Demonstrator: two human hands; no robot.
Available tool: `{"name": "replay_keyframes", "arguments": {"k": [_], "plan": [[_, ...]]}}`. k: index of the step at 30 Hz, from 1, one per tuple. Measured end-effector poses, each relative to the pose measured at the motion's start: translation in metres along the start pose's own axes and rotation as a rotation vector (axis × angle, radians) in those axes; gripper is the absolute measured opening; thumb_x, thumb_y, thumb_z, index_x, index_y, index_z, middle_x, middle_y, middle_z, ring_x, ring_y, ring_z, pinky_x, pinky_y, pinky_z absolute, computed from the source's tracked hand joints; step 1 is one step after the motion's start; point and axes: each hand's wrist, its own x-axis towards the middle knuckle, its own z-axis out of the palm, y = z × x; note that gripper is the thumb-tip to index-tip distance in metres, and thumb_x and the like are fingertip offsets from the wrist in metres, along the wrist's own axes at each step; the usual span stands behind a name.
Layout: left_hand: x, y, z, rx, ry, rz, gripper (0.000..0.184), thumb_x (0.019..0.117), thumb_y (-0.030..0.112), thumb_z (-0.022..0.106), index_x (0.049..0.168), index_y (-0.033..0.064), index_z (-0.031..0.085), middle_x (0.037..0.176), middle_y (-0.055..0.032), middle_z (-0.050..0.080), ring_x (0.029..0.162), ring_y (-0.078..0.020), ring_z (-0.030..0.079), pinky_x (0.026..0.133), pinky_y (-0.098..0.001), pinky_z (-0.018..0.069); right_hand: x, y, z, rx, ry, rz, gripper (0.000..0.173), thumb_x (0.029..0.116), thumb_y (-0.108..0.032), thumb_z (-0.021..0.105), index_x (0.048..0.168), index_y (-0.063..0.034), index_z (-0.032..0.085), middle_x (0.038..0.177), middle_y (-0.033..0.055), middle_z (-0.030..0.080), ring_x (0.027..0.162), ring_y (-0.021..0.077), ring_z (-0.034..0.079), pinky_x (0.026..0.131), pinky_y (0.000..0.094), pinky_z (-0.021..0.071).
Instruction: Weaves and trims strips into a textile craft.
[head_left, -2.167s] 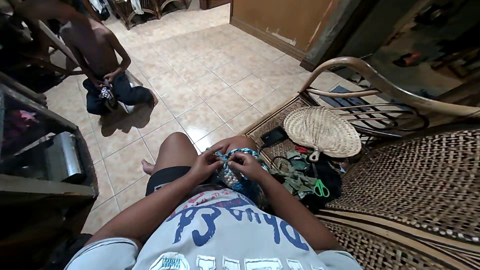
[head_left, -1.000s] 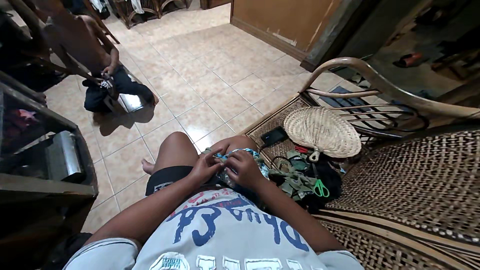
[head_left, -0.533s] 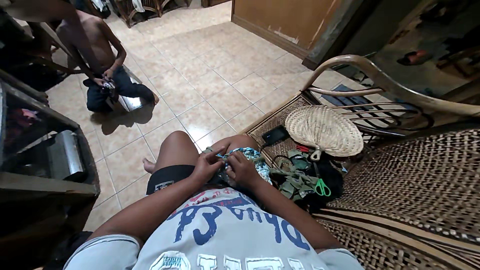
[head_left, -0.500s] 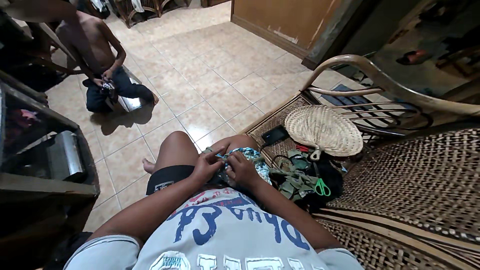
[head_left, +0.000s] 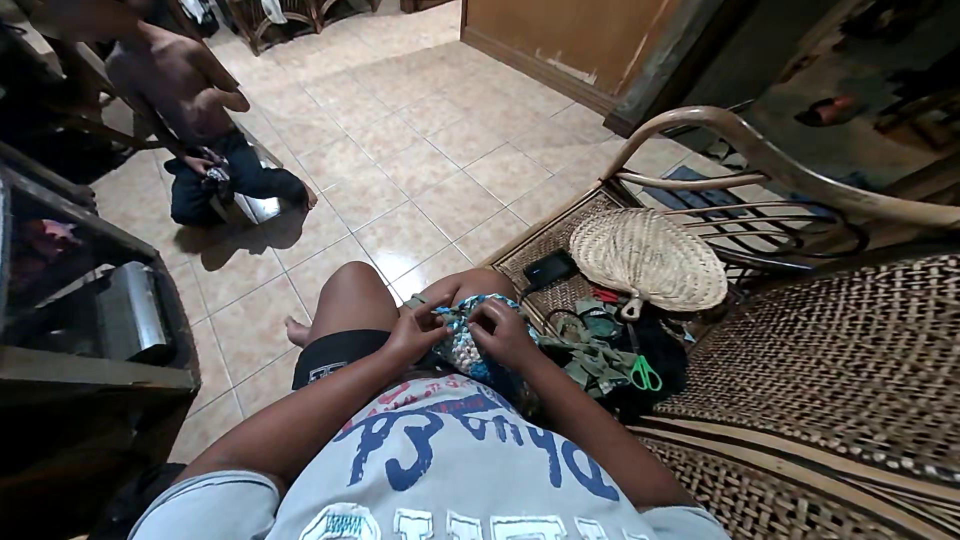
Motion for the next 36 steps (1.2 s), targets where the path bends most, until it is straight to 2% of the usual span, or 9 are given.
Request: {"name": "replay_keyframes", "arguments": {"k": [4, 8, 14, 21, 24, 27, 32, 36], "plan": [[0.000, 0.000, 0.001, 0.016, -0.001, 0.020, 0.058, 0.0931, 0.001, 0.068, 0.147, 0.0004, 0.048, 0.117, -0.0139, 0.068, 0.098, -0.0108, 0.067, 0.091, -0.0279, 0.0551, 0.002, 0.000, 0.002, -0.027, -0.002, -0.105, 0.018, 0.0940, -0.014, 0.065, 0.099, 0.0002, 0.075, 0.100, 0.0156, 0.071, 0.100, 0.0277, 0.067, 0.092, 0.0439, 0.0538], [0.000, -0.003, 0.001, 0.102, 0.008, 0.081, 0.056, 0.0937, 0.003, 0.069, 0.146, -0.0004, 0.050, 0.116, -0.0154, 0.068, 0.098, -0.0115, 0.068, 0.092, -0.0285, 0.0552, 0.004, -0.015, 0.000, 0.041, -0.090, 0.096, 0.021, 0.0966, -0.017, 0.066, 0.103, 0.0016, 0.072, 0.101, 0.0162, 0.069, 0.096, 0.0254, 0.067, 0.090, 0.0427, 0.0542], [0.000, -0.003, 0.001, 0.263, 0.016, 0.184, 0.052, 0.0937, 0.005, 0.068, 0.144, 0.0008, 0.054, 0.111, -0.0141, 0.071, 0.096, -0.0112, 0.068, 0.092, -0.0289, 0.0553, 0.005, -0.024, 0.005, 0.138, -0.107, 0.260, 0.020, 0.0971, -0.014, 0.064, 0.105, 0.0033, 0.069, 0.102, 0.0160, 0.065, 0.088, 0.0210, 0.063, 0.083, 0.0357, 0.0536], [0.001, -0.005, 0.003, 0.350, 0.027, 0.246, 0.049, 0.0926, 0.002, 0.067, 0.141, 0.0015, 0.057, 0.115, -0.0154, 0.071, 0.100, -0.0125, 0.070, 0.094, -0.0309, 0.0557, 0.007, -0.027, 0.009, 0.141, -0.107, 0.299, 0.017, 0.0964, -0.013, 0.063, 0.102, 0.0028, 0.067, 0.098, 0.0138, 0.063, 0.084, 0.0182, 0.061, 0.079, 0.0341, 0.0520], [0.000, -0.005, 0.003, 0.323, 0.011, 0.244, 0.054, 0.0923, 0.003, 0.067, 0.144, 0.0001, 0.053, 0.115, -0.0162, 0.071, 0.099, -0.0128, 0.070, 0.093, -0.0304, 0.0562, 0.007, -0.026, 0.009, 0.174, -0.130, 0.312, 0.017, 0.0974, -0.012, 0.061, 0.102, 0.0026, 0.066, 0.097, 0.0131, 0.061, 0.082, 0.0175, 0.060, 0.076, 0.0337, 0.0517], [0.000, -0.004, 0.005, 0.297, 0.016, 0.214, 0.062, 0.0893, 0.007, 0.073, 0.147, -0.0009, 0.049, 0.113, -0.0154, 0.070, 0.097, -0.0130, 0.069, 0.090, -0.0300, 0.0569, 0.007, -0.025, 0.010, 0.213, -0.127, 0.317, 0.015, 0.0972, -0.011, 0.061, 0.101, 0.0025, 0.065, 0.094, 0.0118, 0.060, 0.078, 0.0157, 0.059, 0.073, 0.0322, 0.0514], [0.001, -0.007, 0.008, 0.428, 0.075, 0.305, 0.058, 0.0896, 0.010, 0.074, 0.144, 0.0007, 0.054, 0.105, -0.0130, 0.073, 0.094, -0.0149, 0.071, 0.090, -0.0345, 0.0575, 0.006, -0.024, 0.007, 0.175, -0.142, 0.278, 0.023, 0.1017, -0.018, 0.058, 0.105, 0.0036, 0.066, 0.101, 0.0155, 0.063, 0.088, 0.0202, 0.063, 0.082, 0.0370, 0.0534], [0.004, -0.014, 0.012, 0.472, 0.105, 0.449, 0.058, 0.0868, 0.013, 0.077, 0.141, 0.0018, 0.058, 0.100, -0.0119, 0.074, 0.087, -0.0152, 0.071, 0.086, -0.0369, 0.0593, 0.004, -0.030, 0.008, -0.009, -0.090, 0.240, 0.026, 0.0991, -0.019, 0.058, 0.103, 0.0051, 0.067, 0.103, 0.0191, 0.065, 0.098, 0.0299, 0.064, 0.090, 0.0463, 0.0517]]}}
